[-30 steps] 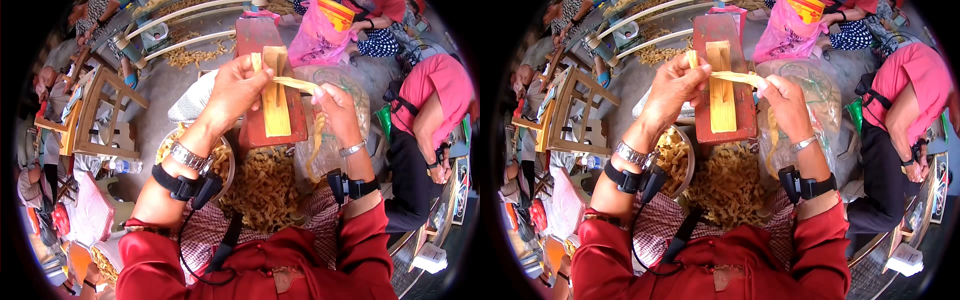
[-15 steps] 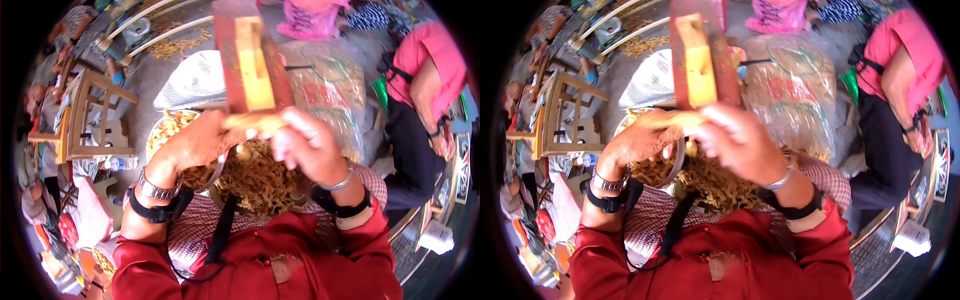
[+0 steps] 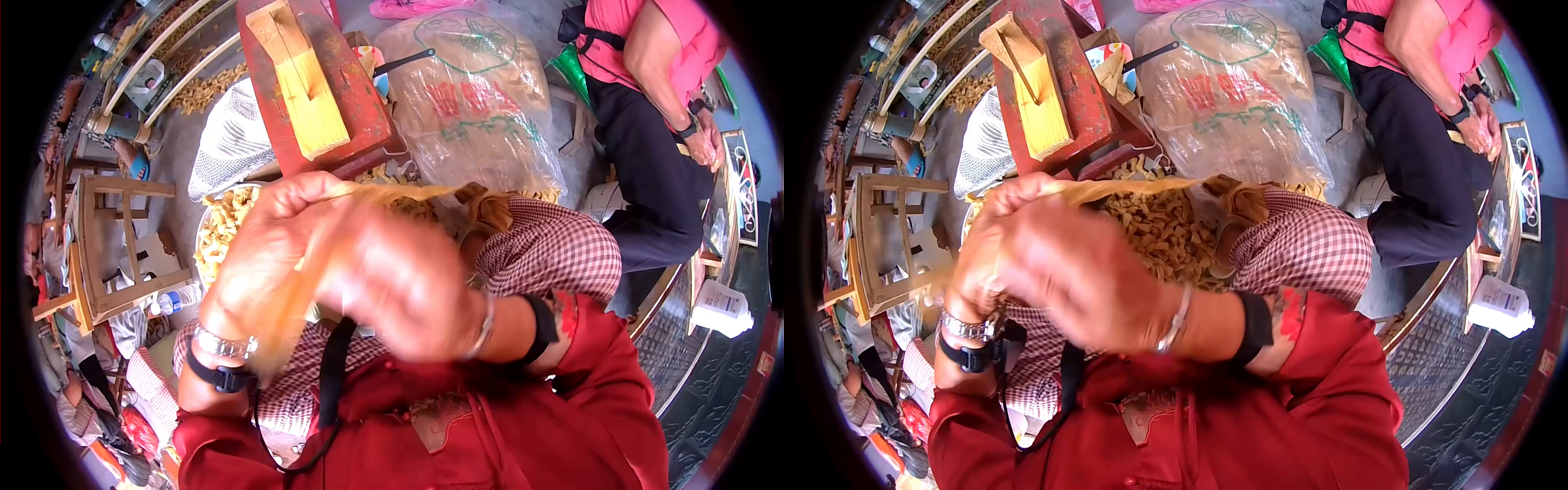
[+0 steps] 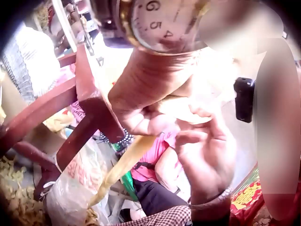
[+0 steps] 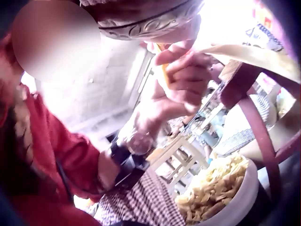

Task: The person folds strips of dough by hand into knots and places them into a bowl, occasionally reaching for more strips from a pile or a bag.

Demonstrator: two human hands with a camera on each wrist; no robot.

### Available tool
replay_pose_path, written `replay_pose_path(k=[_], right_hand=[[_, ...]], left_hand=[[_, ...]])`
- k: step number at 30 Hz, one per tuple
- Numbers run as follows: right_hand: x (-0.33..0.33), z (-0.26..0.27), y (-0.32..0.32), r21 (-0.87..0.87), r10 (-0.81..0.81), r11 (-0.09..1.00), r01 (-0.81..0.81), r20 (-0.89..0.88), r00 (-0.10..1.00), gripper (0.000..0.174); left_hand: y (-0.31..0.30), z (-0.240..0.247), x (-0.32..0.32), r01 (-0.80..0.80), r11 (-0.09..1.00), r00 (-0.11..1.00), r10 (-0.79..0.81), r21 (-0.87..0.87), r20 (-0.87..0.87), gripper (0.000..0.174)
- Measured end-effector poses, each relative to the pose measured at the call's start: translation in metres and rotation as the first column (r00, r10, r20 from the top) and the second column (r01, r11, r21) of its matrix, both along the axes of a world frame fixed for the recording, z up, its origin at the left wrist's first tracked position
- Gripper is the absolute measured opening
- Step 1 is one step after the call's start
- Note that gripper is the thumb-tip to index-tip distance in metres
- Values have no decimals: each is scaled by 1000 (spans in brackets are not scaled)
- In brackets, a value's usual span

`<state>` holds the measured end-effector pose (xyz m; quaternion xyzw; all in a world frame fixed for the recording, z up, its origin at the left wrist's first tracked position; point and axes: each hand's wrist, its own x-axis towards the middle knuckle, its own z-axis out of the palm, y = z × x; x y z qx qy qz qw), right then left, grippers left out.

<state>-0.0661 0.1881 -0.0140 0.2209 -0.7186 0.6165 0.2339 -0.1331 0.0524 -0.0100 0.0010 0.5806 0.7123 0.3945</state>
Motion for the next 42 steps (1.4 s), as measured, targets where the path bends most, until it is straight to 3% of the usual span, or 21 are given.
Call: replay_pose_path(k=[1,3,5,6,8,9,10,12,14,16,18,19,20,22,23,26,31,34,37,40,42], right_hand=[[-7,-2,5,-249,55,968,23,304,951,18],[-19,-2,10,-412,83,903,123,448,890,23],[-24,-2,11,-444,151,882,155,580,801,24],[-26,-1,13,-443,218,889,116,631,745,25],[-32,-4,20,-387,216,916,106,699,682,23],[-33,-2,28,-385,250,920,72,719,648,21],[-35,-5,30,-276,194,961,23,729,657,25],[-38,-2,22,-464,279,870,169,744,607,25],[-32,-18,40,-482,414,876,-28,720,558,20],[-33,-23,44,-464,363,881,93,789,495,26],[-36,-21,43,-523,462,852,20,769,442,33],[-37,-21,33,-404,299,909,98,798,523,37],[-38,-22,26,-288,129,939,186,799,587,40],[-38,-19,26,-203,106,978,50,685,721,42],[-37,-17,20,-191,107,981,15,612,783,42],[-35,-26,24,-229,120,973,9,544,831,39],[-40,-35,52,-287,250,951,-111,510,823,35],[-40,-43,60,-340,284,934,-110,520,805,37],[-42,-56,70,-349,332,921,-170,480,812,43],[-42,-58,63,-295,231,952,-80,523,821,47],[-41,-54,48,-182,76,983,35,565,821,52]], left_hand=[[-6,13,3,73,995,986,-61,74,-156,17],[-4,15,2,103,993,939,-117,-63,-323,12],[1,21,7,32,982,790,-138,-185,-598,11],[0,23,8,-66,957,666,-168,-282,-726,11],[-10,19,-6,-306,893,125,-305,-329,-944,13],[-12,18,-13,-319,911,-57,-296,-264,-953,12],[-13,12,-15,-334,916,-78,-261,-221,-962,14],[-8,7,-16,-386,907,-171,-249,-168,-953,14],[-12,8,-9,-356,924,-168,-212,-141,-963,12],[-17,7,-6,-337,916,-102,-267,-219,-958,16],[-20,5,-9,-343,908,-24,-263,-239,-965,15],[-21,4,-12,-342,907,14,-258,-247,-966,14],[-18,1,-15,-278,951,159,-92,-134,-983,13],[-19,5,-19,-207,968,451,222,140,-865,11],[-19,7,-22,-103,964,709,245,246,-662,8],[-13,10,-15,-125,872,938,259,473,-231,7],[-8,11,-6,-84,815,965,210,573,-158,11],[-12,6,-8,-2,906,922,166,423,-351,14],[-14,-1,-10,-71,991,420,136,117,-897,16],[-13,0,-3,-284,958,341,57,-45,-938,21],[-12,-2,-8,-116,993,651,80,6,-755,26]])
